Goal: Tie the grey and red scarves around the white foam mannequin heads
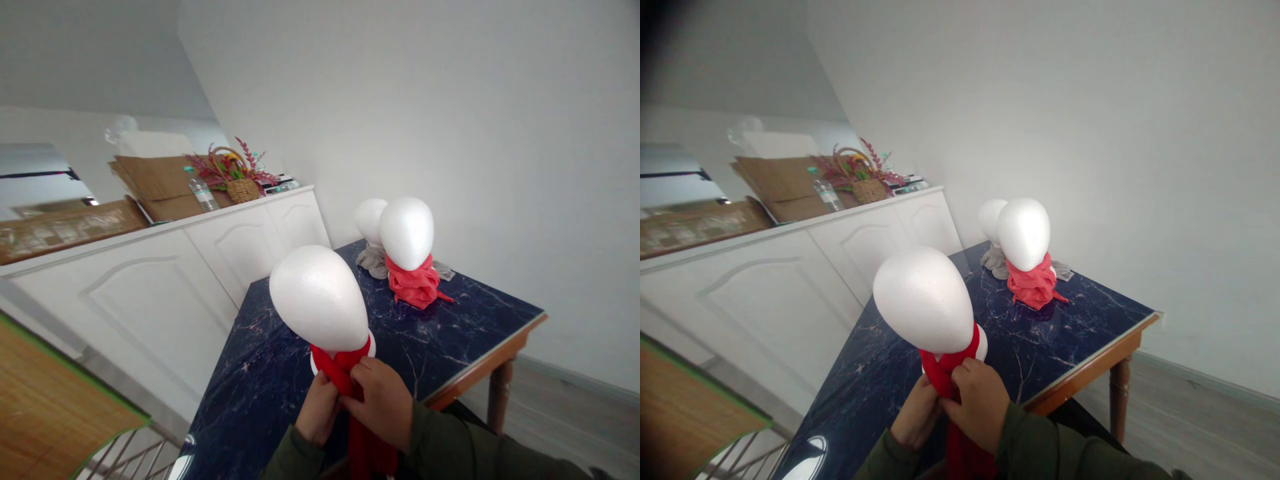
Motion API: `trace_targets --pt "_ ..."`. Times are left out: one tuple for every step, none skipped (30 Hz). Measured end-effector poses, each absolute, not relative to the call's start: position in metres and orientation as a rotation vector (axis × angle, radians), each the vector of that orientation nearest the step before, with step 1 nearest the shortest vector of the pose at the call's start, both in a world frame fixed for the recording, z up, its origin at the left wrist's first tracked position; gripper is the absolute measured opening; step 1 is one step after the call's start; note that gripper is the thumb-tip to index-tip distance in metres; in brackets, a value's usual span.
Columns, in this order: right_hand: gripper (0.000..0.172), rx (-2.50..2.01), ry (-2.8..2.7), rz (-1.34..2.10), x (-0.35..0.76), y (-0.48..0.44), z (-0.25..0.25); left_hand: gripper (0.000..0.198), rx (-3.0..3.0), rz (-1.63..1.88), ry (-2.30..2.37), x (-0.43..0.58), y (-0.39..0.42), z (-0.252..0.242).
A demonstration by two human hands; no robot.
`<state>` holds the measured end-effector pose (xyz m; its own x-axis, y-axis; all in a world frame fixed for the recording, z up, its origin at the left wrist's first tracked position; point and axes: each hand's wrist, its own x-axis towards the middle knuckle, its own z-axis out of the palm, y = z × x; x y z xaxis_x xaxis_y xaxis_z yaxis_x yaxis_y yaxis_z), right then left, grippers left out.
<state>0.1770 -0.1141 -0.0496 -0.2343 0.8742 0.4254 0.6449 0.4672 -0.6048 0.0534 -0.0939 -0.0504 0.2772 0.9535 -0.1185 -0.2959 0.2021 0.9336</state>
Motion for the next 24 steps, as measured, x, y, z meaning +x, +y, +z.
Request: trace_targets --pt "0.012 -1.255 -1.987 0.368 0.175 -0.111 -0.049 0.024 0.952 1.063 0.845 0.054 -0.095 -0.050" --pt "0.006 -1.232 -1.989 0.358 0.174 -0.109 -0.050 0.022 0.936 1.084 0.837 0.054 -0.095 -0.050" --pt "0.005 -1.201 -1.977 0.366 0.174 -0.108 -0.050 0.021 0.924 1.107 0.836 0.053 -0.095 -0.050" --pt "0.006 -1.171 -1.955 0.389 0.174 -0.108 -0.051 0.021 0.918 1.134 0.842 0.052 -0.096 -0.050" --pt "0.008 -1.147 -1.928 0.419 0.176 -0.108 -0.052 0.021 0.912 1.163 0.850 0.049 -0.095 -0.050" --pt "0.009 -1.132 -1.898 0.446 0.179 -0.108 -0.053 0.022 0.902 1.187 0.859 0.046 -0.095 -0.050" --pt "0.010 -1.129 -1.872 0.462 0.184 -0.107 -0.054 0.023 0.884 1.208 0.868 0.041 -0.094 -0.049" --pt "0.010 -1.139 -1.851 0.463 0.189 -0.105 -0.055 0.024 0.859 1.218 0.882 0.034 -0.093 -0.049" --pt "0.010 -1.157 -1.837 0.447 0.195 -0.101 -0.055 0.025 0.826 1.219 0.906 0.025 -0.091 -0.048" --pt "0.009 -1.179 -1.825 0.418 0.202 -0.096 -0.056 0.025 0.792 1.218 0.940 0.015 -0.088 -0.047" --pt "0.009 -1.200 -1.818 0.384 0.210 -0.089 -0.056 0.025 0.764 1.221 0.980 0.004 -0.085 -0.047" --pt "0.009 -1.218 -1.817 0.351 0.217 -0.082 -0.057 0.025 0.746 1.228 1.028 -0.009 -0.081 -0.046" --pt "0.008 -1.228 -1.821 0.327 0.223 -0.074 -0.059 0.024 0.738 1.233 1.079 -0.021 -0.077 -0.045" --pt "0.008 -1.230 -1.830 0.317 0.229 -0.067 -0.061 0.023 0.739 1.241 1.124 -0.034 -0.073 -0.045" --pt "0.008 -1.231 -1.840 0.324 0.233 -0.059 -0.063 0.021 0.747 1.252 1.155 -0.045 -0.069 -0.045" --pt "0.007 -1.235 -1.844 0.347 0.235 -0.053 -0.066 0.020 0.757 1.271 1.174 -0.055 -0.065 -0.046" --pt "0.008 -1.243 -1.842 0.382 0.237 -0.047 -0.069 0.019 0.760 1.300 1.189 -0.063 -0.062 -0.048" --pt "0.008 -1.253 -1.834 0.419 0.237 -0.042 -0.072 0.019 0.758 1.336 1.202 -0.067 -0.061 -0.050" --pt "0.008 -1.264 -1.825 0.451 0.236 -0.039 -0.075 0.019 0.753 1.373 1.214 -0.069 -0.060 -0.052" --pt "0.009 -1.276 -1.818 0.477 0.235 -0.036 -0.077 0.019 0.752 1.399 1.226 -0.069 -0.059 -0.054" --pt "0.009 -1.284 -1.818 0.497 0.233 -0.035 -0.078 0.020 0.762 1.406 1.235 -0.066 -0.059 -0.056" --pt "0.008 -1.291 -1.823 0.511 0.232 -0.034 -0.079 0.021 0.788 1.401 1.238 -0.061 -0.060 -0.057" --pt "0.006 -1.298 -1.831 0.523 0.230 -0.034 -0.079 0.022 0.828 1.393 1.242 -0.056 -0.060 -0.058" --pt "0.004 -1.307 -1.838 0.538 0.229 -0.035 -0.079 0.021 0.876 1.397 1.255 -0.049 -0.060 -0.058"
